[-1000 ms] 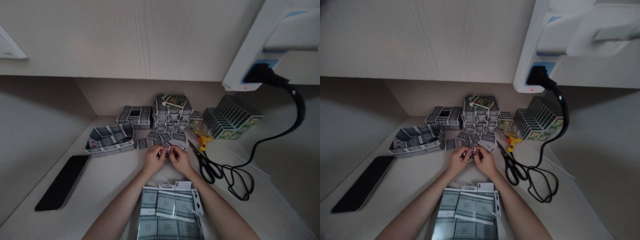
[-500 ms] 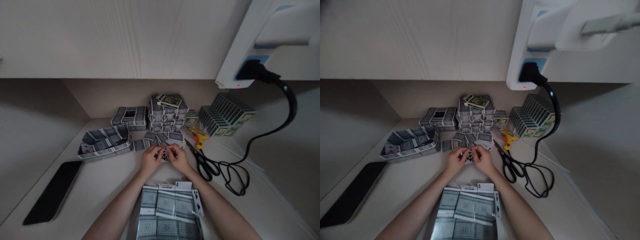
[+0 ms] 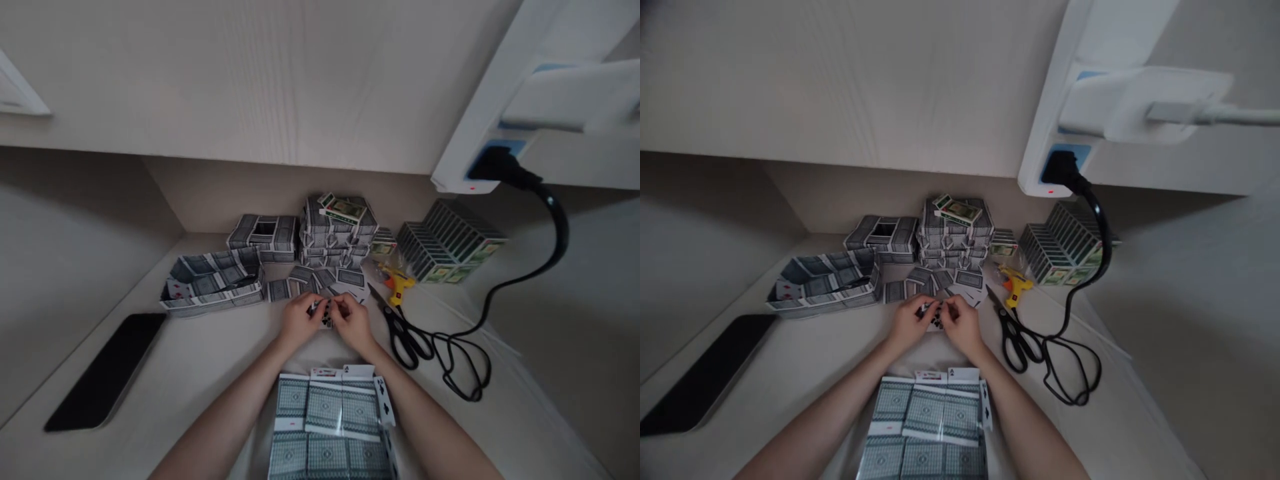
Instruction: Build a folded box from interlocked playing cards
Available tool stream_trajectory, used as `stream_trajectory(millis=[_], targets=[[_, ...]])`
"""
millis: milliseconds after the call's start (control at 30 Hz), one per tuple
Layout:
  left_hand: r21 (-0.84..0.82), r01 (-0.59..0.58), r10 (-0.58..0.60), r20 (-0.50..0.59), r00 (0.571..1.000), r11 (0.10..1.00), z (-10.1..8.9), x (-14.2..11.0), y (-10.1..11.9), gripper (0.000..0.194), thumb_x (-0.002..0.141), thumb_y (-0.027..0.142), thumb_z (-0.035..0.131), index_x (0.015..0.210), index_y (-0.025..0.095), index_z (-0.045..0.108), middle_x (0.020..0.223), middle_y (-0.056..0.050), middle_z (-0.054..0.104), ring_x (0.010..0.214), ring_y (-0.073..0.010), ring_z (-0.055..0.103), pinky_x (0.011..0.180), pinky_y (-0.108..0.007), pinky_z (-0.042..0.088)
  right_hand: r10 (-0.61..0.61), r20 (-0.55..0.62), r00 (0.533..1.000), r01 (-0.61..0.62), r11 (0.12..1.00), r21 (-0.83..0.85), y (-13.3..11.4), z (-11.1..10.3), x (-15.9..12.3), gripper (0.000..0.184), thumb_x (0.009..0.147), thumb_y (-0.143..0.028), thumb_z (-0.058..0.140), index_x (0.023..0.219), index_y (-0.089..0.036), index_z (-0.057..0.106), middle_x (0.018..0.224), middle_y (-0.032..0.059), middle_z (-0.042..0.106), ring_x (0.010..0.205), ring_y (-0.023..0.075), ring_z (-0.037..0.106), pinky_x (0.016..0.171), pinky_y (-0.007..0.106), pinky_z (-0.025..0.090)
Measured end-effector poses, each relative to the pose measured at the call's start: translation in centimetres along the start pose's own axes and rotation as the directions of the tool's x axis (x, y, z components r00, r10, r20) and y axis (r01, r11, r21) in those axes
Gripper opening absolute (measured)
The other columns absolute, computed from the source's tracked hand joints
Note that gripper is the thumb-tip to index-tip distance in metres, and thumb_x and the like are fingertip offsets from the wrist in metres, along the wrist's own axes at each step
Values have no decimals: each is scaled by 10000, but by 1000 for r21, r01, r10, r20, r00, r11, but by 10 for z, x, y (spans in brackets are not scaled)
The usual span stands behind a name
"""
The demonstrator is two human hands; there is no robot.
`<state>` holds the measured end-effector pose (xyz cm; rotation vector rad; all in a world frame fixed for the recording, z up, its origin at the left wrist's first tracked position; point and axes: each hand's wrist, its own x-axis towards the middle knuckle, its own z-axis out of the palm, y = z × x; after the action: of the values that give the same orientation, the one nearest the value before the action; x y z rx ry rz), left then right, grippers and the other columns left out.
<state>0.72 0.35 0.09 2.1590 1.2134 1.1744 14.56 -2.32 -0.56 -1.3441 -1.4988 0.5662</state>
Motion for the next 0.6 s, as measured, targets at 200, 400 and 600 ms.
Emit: stream_trajectory(millis=[200,400,600], targets=[[-248,205,-214,-11,977,947,1,2,-7,231,781,362,495,748,161,604,630,7,594,559,-101,509,505,-195,382,119,7,993,-116,956,269,4,0,6,190,781,-377,476,771,-192,517,510,-41,479,368,85,432,333,191,354],[-384,268,-268,55,962,884,-3,4,-4,301,777,403,472,632,153,555,563,29,499,545,-93,449,494,-187,350,186,148,971,-228,904,361,4,-1,9,257,732,-451,528,752,-197,493,533,-48,477,358,77,411,304,189,336],[-240,240,-235,50,971,940,-1,3,-4,334,811,382,414,562,161,448,506,46,397,504,-83,378,461,-186,289,149,229,962,-231,890,392,0,-1,10,265,713,-455,549,735,-202,470,509,-75,428,373,71,402,344,185,329]])
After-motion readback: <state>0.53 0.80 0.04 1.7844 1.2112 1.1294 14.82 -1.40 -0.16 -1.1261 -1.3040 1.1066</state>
